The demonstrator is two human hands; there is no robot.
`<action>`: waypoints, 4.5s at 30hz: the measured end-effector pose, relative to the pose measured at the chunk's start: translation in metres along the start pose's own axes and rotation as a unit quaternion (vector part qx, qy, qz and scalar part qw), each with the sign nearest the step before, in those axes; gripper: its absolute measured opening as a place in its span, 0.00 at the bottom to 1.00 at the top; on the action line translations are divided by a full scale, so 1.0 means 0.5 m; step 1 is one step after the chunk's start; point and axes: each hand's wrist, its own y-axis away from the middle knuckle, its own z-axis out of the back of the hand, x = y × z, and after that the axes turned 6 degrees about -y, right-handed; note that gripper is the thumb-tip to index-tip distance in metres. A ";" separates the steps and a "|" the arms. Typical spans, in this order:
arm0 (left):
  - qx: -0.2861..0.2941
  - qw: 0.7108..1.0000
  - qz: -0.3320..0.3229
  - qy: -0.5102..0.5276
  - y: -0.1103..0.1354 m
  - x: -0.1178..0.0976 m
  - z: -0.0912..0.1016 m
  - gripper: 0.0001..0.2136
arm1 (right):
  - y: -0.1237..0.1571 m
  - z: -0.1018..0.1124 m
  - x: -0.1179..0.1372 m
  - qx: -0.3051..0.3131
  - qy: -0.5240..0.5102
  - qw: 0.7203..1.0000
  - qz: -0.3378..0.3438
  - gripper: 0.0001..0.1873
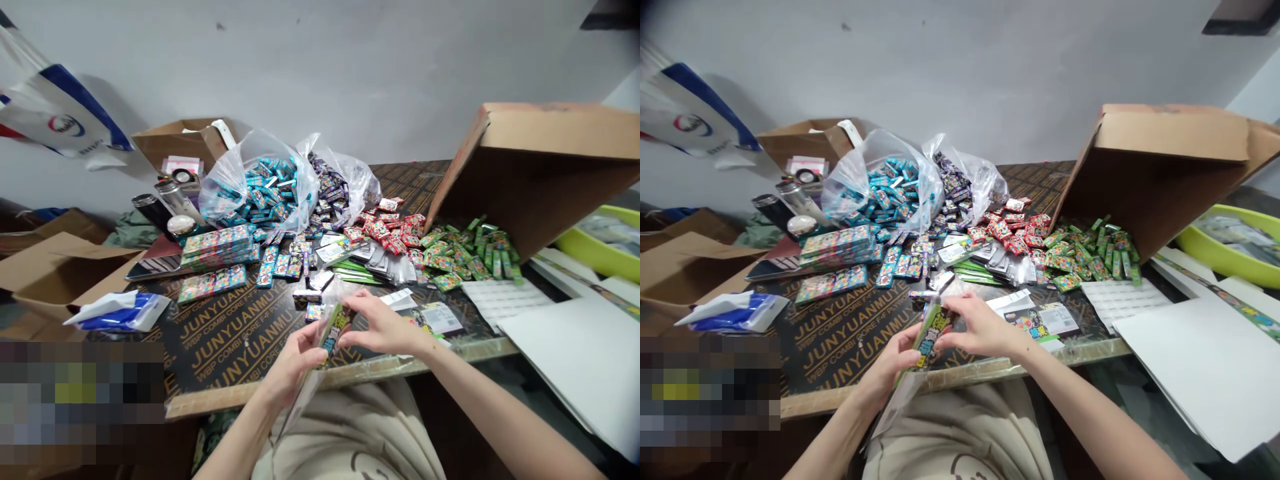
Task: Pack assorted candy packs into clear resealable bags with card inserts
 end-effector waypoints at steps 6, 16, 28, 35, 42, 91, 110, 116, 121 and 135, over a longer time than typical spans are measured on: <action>-0.056 0.997 0.054 0.028 0.007 0.022 0.002 0.17 | -0.004 -0.021 -0.033 -0.054 -0.095 0.993 -0.044 0.26; -0.141 0.967 -0.014 -0.210 0.011 0.022 0.028 0.14 | -0.012 -0.110 -0.052 -0.131 -0.367 0.912 -0.131 0.14; -0.173 0.969 -0.012 -0.176 -0.029 0.039 0.067 0.14 | 0.013 -0.132 -0.103 -0.018 -0.439 0.879 -0.185 0.22; -0.061 0.990 -0.037 -0.121 -0.065 0.077 0.073 0.18 | -0.016 -0.123 -0.139 -0.202 -0.411 0.878 -0.140 0.32; -0.184 0.972 -0.141 -0.031 -0.100 0.038 0.017 0.18 | -0.050 -0.128 -0.075 -0.372 -0.415 0.820 -0.127 0.20; -0.166 0.844 -0.255 -0.442 -0.047 -0.076 0.059 0.02 | 0.055 -0.082 -0.099 -0.243 -0.119 0.963 0.023 0.30; -0.375 0.651 -0.032 -0.659 0.122 0.079 0.306 0.25 | -0.404 -0.256 -0.186 -0.010 0.280 0.960 0.032 0.42; -0.094 0.708 -0.012 -0.700 0.042 0.086 0.278 0.42 | -0.431 -0.295 -0.190 0.060 0.311 0.946 0.066 0.22; -0.223 0.820 -0.036 -0.526 0.028 0.060 0.275 0.36 | -0.365 -0.213 -0.156 0.045 0.287 0.955 0.060 0.14; -0.205 0.965 0.007 -0.163 0.007 0.029 0.186 0.34 | -0.096 -0.165 -0.077 -0.073 0.033 0.992 0.096 0.42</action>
